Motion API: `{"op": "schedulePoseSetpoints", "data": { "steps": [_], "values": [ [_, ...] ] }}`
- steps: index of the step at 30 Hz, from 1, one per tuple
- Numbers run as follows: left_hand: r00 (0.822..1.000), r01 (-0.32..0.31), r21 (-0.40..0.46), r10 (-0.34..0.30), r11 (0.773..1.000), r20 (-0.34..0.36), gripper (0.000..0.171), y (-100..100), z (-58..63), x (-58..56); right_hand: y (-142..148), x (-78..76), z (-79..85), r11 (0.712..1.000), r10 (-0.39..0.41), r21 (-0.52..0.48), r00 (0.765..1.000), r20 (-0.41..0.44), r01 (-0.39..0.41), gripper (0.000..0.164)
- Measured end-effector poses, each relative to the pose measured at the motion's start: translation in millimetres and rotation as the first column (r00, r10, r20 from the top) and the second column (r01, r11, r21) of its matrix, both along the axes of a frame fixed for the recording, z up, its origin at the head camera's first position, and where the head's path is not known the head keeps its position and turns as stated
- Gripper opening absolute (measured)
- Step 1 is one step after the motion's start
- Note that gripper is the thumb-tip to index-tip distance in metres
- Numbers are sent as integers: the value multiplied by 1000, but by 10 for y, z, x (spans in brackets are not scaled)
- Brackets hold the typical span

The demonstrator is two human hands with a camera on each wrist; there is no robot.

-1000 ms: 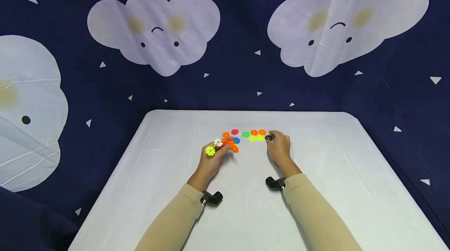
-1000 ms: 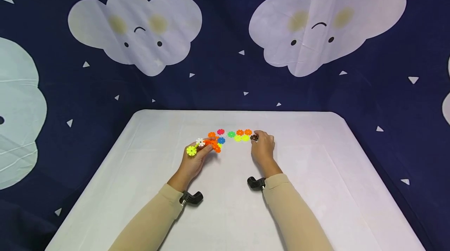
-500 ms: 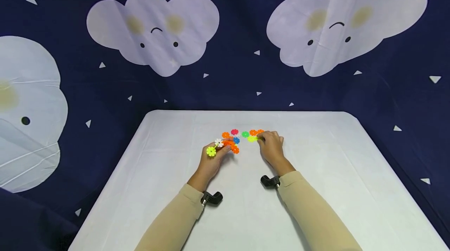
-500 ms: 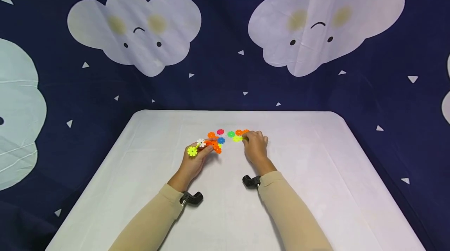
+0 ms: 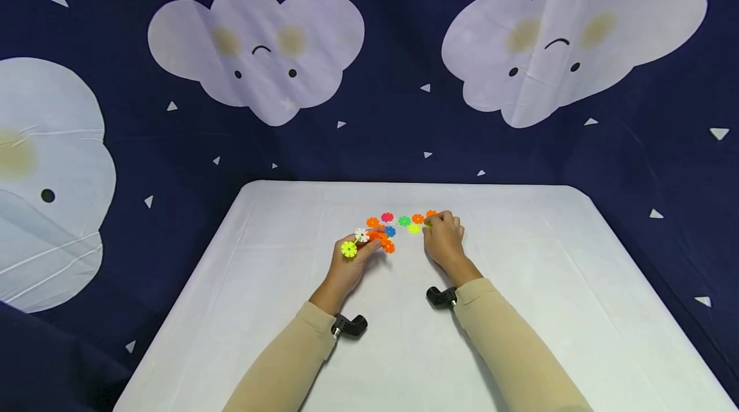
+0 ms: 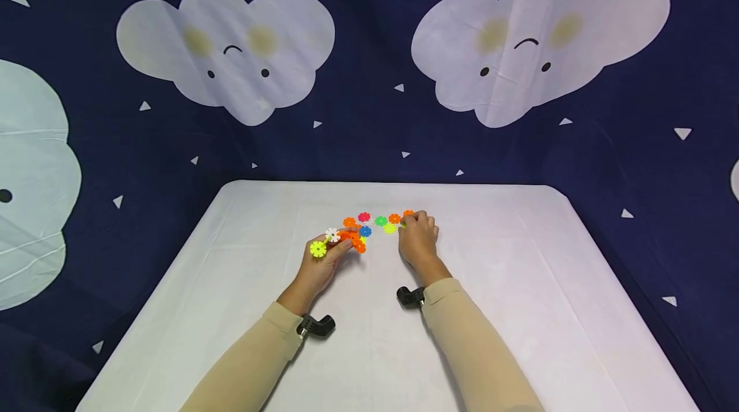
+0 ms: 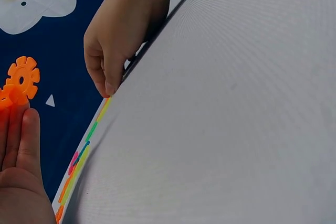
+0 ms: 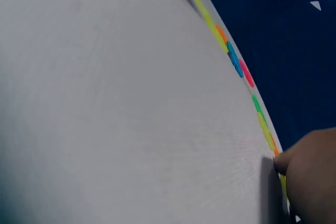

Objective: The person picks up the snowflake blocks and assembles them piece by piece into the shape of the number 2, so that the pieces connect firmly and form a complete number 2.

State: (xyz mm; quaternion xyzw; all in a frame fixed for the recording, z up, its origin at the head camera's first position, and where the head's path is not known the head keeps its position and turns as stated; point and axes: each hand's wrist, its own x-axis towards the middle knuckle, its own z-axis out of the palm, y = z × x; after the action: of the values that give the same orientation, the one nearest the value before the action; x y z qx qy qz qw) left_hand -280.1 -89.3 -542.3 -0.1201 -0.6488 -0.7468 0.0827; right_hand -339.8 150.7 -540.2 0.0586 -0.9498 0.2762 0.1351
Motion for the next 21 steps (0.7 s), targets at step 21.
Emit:
{"op": "schedulePoseSetpoints", "data": {
  "steps": [21],
  "values": [
    [999,-40,-31,39,999,-10,28,5,6,10,-43,322,26,910,108,-397,992,-64,-124,22]
  ]
}}
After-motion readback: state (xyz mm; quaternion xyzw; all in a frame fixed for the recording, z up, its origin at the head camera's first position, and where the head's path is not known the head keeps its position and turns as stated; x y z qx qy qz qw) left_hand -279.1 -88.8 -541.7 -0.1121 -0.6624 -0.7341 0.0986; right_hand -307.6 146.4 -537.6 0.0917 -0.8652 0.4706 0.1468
